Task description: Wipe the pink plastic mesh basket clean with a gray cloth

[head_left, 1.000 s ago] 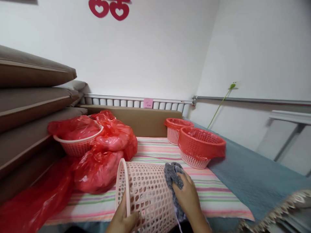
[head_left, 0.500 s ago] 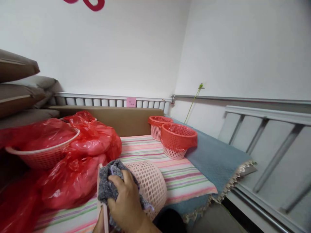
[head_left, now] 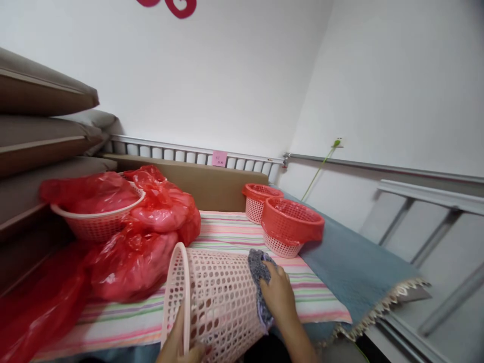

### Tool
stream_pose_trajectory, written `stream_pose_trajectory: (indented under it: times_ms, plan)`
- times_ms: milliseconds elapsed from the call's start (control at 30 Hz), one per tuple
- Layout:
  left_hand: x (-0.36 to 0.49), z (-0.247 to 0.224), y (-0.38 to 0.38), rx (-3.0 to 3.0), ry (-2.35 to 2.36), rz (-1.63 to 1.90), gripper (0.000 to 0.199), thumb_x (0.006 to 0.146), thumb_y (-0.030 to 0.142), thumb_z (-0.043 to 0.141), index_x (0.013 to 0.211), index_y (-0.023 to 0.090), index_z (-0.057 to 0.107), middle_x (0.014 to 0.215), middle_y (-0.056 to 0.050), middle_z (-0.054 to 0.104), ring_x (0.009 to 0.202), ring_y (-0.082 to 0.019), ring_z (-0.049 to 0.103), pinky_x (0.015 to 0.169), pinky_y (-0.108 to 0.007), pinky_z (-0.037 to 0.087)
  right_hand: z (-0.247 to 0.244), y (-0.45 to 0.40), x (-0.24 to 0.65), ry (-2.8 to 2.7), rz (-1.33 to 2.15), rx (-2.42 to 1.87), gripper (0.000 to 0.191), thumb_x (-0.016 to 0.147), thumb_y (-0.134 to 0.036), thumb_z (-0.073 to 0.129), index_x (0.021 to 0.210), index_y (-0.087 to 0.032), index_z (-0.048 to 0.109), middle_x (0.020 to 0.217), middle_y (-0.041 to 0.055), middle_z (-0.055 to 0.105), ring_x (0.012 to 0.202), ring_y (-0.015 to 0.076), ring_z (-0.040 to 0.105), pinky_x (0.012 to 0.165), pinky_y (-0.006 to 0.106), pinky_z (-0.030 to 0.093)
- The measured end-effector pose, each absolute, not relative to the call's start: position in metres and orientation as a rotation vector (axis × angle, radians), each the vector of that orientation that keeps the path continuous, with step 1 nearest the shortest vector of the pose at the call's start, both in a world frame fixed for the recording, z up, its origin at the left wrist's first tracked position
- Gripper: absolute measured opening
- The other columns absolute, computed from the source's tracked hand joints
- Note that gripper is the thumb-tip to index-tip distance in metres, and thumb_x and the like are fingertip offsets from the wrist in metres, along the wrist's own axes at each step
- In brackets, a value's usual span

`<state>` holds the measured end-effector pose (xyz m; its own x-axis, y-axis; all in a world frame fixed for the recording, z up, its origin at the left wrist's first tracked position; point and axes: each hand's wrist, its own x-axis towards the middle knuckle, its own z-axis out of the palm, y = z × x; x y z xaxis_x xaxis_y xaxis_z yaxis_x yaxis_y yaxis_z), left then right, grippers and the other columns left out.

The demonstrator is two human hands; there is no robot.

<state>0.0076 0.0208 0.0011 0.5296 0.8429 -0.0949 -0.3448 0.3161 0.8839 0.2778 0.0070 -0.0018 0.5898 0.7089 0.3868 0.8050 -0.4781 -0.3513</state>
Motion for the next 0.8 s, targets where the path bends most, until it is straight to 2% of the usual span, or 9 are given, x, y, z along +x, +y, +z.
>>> stream_pose_trajectory:
  times_ms: [133, 200, 333, 567, 667, 800]
  plan:
    - [0.014, 0.032, 0.036, 0.878, 0.55, 0.879, 0.091, 0.067, 0.013, 0.058, 0.144, 0.026, 0.012, 0.132, -0.012, 0.053, 0.111, -0.029, 0.057, 0.089, -0.04, 0.047, -0.017, 0.006, 0.272, -1.182, -0.145, -2.177, 0.043, 0.078, -0.022, 0.044, 0.12, -0.013, 0.052, 0.109, 0.0117, 0.056, 0.105, 0.0233, 0.052, 0.09, 0.033, 0.042]
    - [0.016, 0.039, 0.04, 0.871, 0.534, 0.83, 0.091, 0.064, 0.007, 0.054, 0.144, 0.026, 0.014, 0.127, -0.011, 0.057, 0.103, -0.027, 0.061, 0.084, -0.037, 0.049, -0.022, 0.005, 0.27, -1.185, -0.165, -2.14, 0.042, 0.078, -0.023, 0.044, 0.118, -0.015, 0.053, 0.106, 0.0108, 0.056, 0.105, 0.0242, 0.051, 0.089, 0.035, 0.042]
    - [0.014, 0.033, 0.036, 0.911, 0.555, 0.819, 0.094, 0.059, 0.009, 0.056, 0.144, 0.022, 0.017, 0.121, -0.011, 0.061, 0.098, -0.027, 0.062, 0.081, -0.033, 0.05, -0.02, 0.004, 0.266, -1.188, -0.248, -2.119, 0.041, 0.071, -0.015, 0.047, 0.11, -0.018, 0.058, 0.1, 0.0088, 0.056, 0.101, 0.0252, 0.051, 0.089, 0.036, 0.042]
    - [0.009, 0.008, 0.025, 1.055, 0.561, 0.799, 0.079, 0.061, 0.011, 0.055, 0.136, 0.022, 0.034, 0.117, -0.007, 0.062, 0.105, -0.027, 0.058, 0.088, -0.035, 0.046, 0.029, 0.02, 0.181, -1.306, -0.041, -1.82, 0.048, 0.06, -0.005, 0.047, 0.103, -0.02, 0.062, 0.104, 0.0068, 0.055, 0.104, 0.0233, 0.05, 0.096, 0.036, 0.037]
    - [0.008, -0.005, 0.029, 1.108, 0.551, 0.826, 0.071, 0.057, 0.009, 0.055, 0.126, 0.018, 0.043, 0.114, -0.008, 0.063, 0.108, -0.029, 0.056, 0.093, -0.039, 0.044, 0.053, 0.024, 0.127, -1.448, 0.095, -1.604, 0.056, 0.052, -0.002, 0.046, 0.1, -0.026, 0.062, 0.1, 0.0029, 0.054, 0.1, 0.0202, 0.05, 0.093, 0.032, 0.038]
    - [0.008, -0.023, 0.032, 1.163, 0.636, 0.913, 0.06, 0.062, 0.018, 0.063, 0.12, 0.017, 0.049, 0.114, -0.01, 0.064, 0.116, -0.032, 0.051, 0.099, -0.042, 0.04, 0.058, 0.025, 0.101, -1.576, 0.111, -1.516, 0.057, 0.051, -0.001, 0.046, 0.099, -0.027, 0.062, 0.1, 0.0028, 0.051, 0.097, 0.0196, 0.049, 0.089, 0.031, 0.039]
